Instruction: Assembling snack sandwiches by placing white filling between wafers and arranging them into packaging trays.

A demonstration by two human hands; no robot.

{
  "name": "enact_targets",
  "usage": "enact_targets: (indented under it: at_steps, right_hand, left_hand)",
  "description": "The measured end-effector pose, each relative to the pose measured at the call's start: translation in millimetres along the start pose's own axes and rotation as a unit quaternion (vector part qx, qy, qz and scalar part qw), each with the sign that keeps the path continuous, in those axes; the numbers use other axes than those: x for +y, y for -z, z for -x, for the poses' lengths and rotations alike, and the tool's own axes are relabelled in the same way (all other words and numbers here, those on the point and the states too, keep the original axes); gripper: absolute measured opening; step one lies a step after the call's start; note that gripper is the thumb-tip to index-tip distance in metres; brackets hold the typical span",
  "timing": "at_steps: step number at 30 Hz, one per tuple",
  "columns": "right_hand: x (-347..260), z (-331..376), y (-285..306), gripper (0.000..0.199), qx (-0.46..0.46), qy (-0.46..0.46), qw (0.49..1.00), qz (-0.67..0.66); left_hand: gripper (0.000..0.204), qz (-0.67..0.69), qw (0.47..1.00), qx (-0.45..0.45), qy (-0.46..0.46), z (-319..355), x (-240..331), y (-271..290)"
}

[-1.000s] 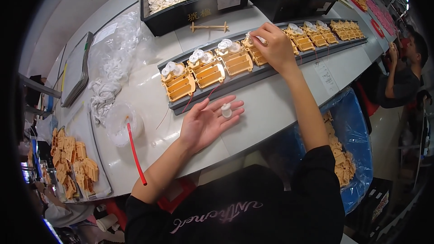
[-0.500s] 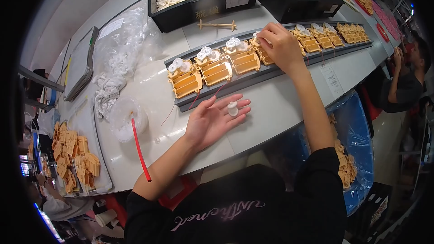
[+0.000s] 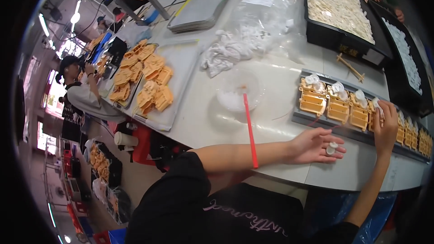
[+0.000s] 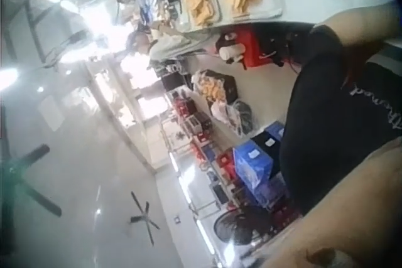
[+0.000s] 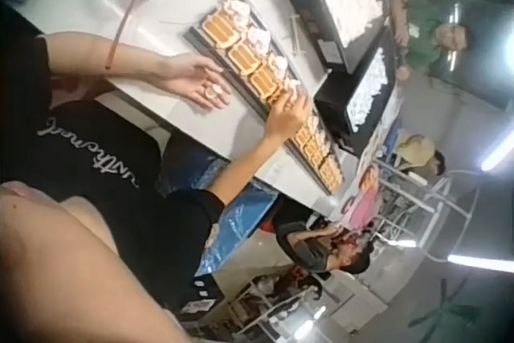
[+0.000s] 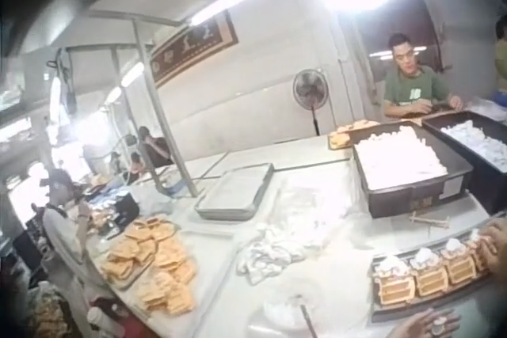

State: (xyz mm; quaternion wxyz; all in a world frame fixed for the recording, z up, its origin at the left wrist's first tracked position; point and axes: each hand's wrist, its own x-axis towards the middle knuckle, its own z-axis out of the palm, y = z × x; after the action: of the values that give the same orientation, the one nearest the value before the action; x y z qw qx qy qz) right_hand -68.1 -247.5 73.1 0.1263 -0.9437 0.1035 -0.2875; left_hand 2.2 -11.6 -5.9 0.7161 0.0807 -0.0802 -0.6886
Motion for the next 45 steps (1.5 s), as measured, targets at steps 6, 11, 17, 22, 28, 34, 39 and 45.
enact_targets:
  at_steps: [6,11,17,22,28,34,39,45]
  right_hand:
    - [-104,34,20,0.026,-0.061,0.101,0.984,-0.131]
    - [-138,66,14,0.026,-0.114,0.149,0.975,-0.121]
    - [-135,75,11,0.024,-0.108,0.149,0.979,-0.091]
    - [-137,75,10,0.024,-0.073,0.128,0.986,-0.082]
    - [-128,85,-5,0.023,-0.041,0.088,0.989,-0.108]
    - [-127,85,-10,0.02,-0.008,0.03,0.991,-0.131]
    - [-118,83,-13,0.017,-0.011,0.063,0.994,-0.094]
    - [-113,76,-14,0.016,0.003,0.032,0.992,-0.126]
  left_hand:
    - [0.054,-0.003,1.0,0.015,-0.021,11,4,-1]
    - [0.057,-0.018,1.0,0.012,-0.022,5,3,-5]
    - [0.06,-0.023,0.999,-0.008,-0.021,4,2,-5]
    - [0.06,-0.033,0.999,-0.005,-0.022,4,2,0]
    - [0.057,-0.034,0.999,0.0,-0.019,6,3,-10]
    - [0.052,-0.033,0.999,-0.034,-0.015,2,0,0]
    - [0.048,-0.047,0.999,-0.014,-0.008,3,-1,0]
    - [0.044,-0.013,0.999,-0.033,-0.005,-4,-4,13]
